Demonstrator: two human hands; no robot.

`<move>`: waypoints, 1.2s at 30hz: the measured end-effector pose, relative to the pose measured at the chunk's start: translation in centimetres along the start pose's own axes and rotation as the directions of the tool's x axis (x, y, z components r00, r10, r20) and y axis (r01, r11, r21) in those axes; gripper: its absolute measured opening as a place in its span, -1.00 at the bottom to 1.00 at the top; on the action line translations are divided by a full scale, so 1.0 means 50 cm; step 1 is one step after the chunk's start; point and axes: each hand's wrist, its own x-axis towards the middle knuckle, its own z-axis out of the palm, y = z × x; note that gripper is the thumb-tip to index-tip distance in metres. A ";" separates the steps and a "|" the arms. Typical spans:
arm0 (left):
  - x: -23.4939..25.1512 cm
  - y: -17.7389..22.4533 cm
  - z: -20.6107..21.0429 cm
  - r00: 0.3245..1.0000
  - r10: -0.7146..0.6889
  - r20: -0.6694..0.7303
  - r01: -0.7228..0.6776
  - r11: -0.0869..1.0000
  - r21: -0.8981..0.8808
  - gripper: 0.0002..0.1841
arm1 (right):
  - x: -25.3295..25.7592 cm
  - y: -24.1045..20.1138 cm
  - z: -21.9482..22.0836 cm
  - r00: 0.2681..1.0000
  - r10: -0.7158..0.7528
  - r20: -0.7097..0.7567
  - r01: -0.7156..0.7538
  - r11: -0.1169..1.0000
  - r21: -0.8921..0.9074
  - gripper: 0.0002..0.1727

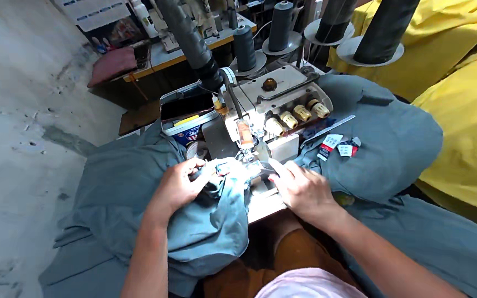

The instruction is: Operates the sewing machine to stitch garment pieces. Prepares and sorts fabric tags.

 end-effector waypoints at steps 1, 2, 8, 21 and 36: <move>-0.004 0.002 0.003 1.000 0.000 -0.018 -0.001 1.000 -0.007 -0.81 | 0.017 -0.005 0.002 0.999 -0.032 0.030 0.034 0.998 -0.052 -0.67; -0.007 0.003 0.007 0.999 0.010 -0.042 -0.010 1.000 -0.003 -0.83 | 0.031 -0.010 0.006 0.996 -0.062 0.071 0.068 0.994 -0.081 -0.68; -0.019 0.012 0.032 0.959 0.207 -0.196 -0.186 0.975 0.120 -0.84 | 0.082 -0.034 0.039 0.958 -0.145 0.247 0.170 0.982 -0.084 -0.52; -0.024 0.051 0.059 0.991 -0.118 -0.059 0.063 0.817 -0.573 -0.94 | 0.070 -0.051 0.007 0.994 -0.086 0.075 0.063 0.962 0.265 -0.70; -0.037 0.028 0.091 0.923 0.164 -0.347 -0.230 0.961 -0.157 -0.78 | 0.034 -0.063 0.018 0.999 -0.026 -0.024 0.032 0.946 0.323 -0.69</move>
